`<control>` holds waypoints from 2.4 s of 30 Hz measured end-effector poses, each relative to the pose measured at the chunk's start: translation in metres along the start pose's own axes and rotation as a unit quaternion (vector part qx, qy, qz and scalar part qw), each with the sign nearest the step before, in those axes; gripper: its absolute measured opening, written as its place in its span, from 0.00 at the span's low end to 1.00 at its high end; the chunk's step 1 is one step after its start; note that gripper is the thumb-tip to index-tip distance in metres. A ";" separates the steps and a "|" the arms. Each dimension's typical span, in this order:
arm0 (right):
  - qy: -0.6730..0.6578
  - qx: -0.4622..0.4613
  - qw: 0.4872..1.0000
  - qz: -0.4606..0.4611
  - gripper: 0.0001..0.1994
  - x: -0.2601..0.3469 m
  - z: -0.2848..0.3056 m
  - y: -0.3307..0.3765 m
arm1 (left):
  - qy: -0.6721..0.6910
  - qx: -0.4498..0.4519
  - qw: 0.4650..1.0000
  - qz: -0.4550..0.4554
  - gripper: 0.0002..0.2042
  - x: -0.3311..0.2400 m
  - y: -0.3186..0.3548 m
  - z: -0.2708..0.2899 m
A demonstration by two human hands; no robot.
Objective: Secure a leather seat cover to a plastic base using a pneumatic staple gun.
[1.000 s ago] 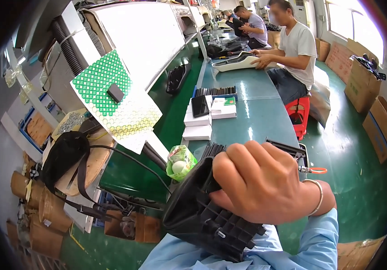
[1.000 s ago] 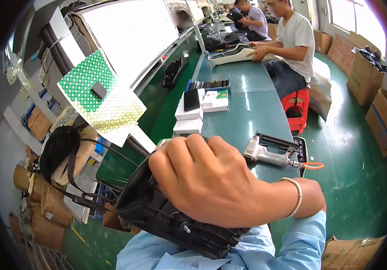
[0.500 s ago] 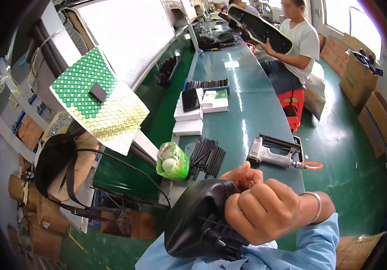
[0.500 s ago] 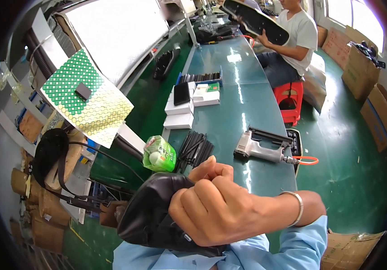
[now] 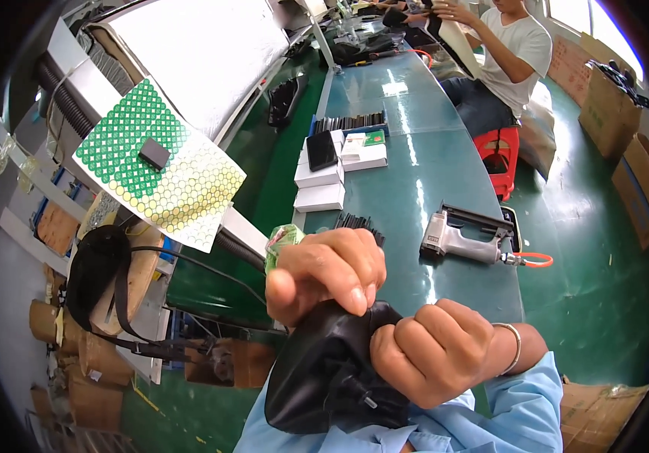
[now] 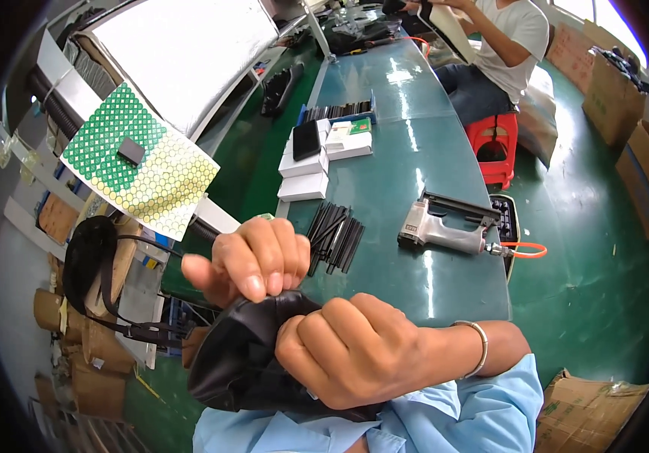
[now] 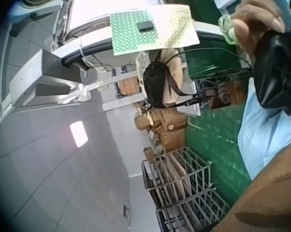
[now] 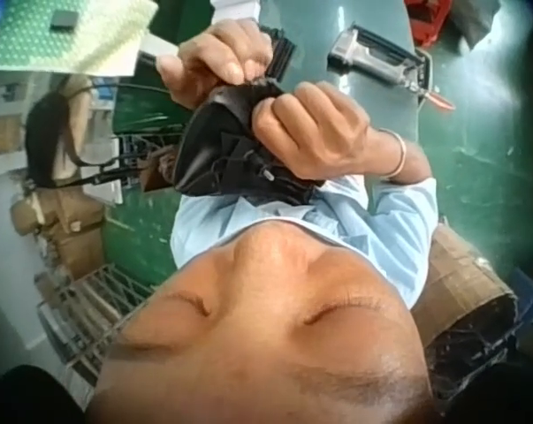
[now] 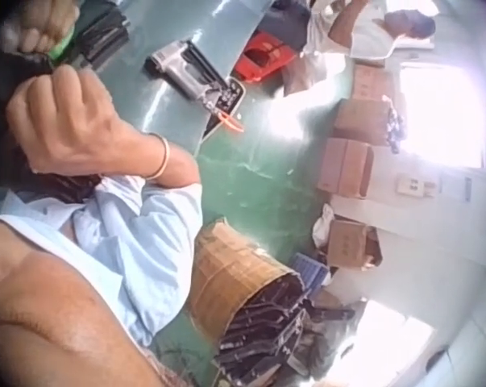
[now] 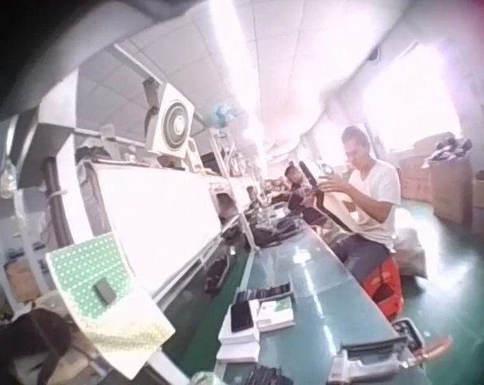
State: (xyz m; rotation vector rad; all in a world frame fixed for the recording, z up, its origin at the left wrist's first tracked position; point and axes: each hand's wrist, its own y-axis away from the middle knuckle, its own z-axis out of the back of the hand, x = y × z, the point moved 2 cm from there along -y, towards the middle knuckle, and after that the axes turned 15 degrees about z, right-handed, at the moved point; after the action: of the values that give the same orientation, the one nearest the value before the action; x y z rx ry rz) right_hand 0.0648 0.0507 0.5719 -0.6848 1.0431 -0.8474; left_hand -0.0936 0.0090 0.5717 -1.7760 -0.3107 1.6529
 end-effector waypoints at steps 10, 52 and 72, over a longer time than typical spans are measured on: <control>-0.044 -0.037 0.986 -0.155 0.11 -0.005 0.001 0.003 | 0.003 0.047 0.998 -0.027 0.25 0.006 -0.007 0.003; 0.014 0.007 0.974 -0.225 0.08 0.034 0.001 0.019 | 0.149 0.126 0.980 -0.023 0.29 0.011 -0.011 -0.016; -0.118 -0.041 0.972 -0.202 0.13 0.031 0.005 0.034 | 0.133 0.145 0.980 -0.026 0.28 0.021 -0.010 -0.004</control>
State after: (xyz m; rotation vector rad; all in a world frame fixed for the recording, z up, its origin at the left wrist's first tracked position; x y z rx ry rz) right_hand 0.0867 0.0419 0.5322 -1.0637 0.7369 -1.0458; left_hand -0.0837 0.0276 0.5618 -1.7217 0.0059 1.3274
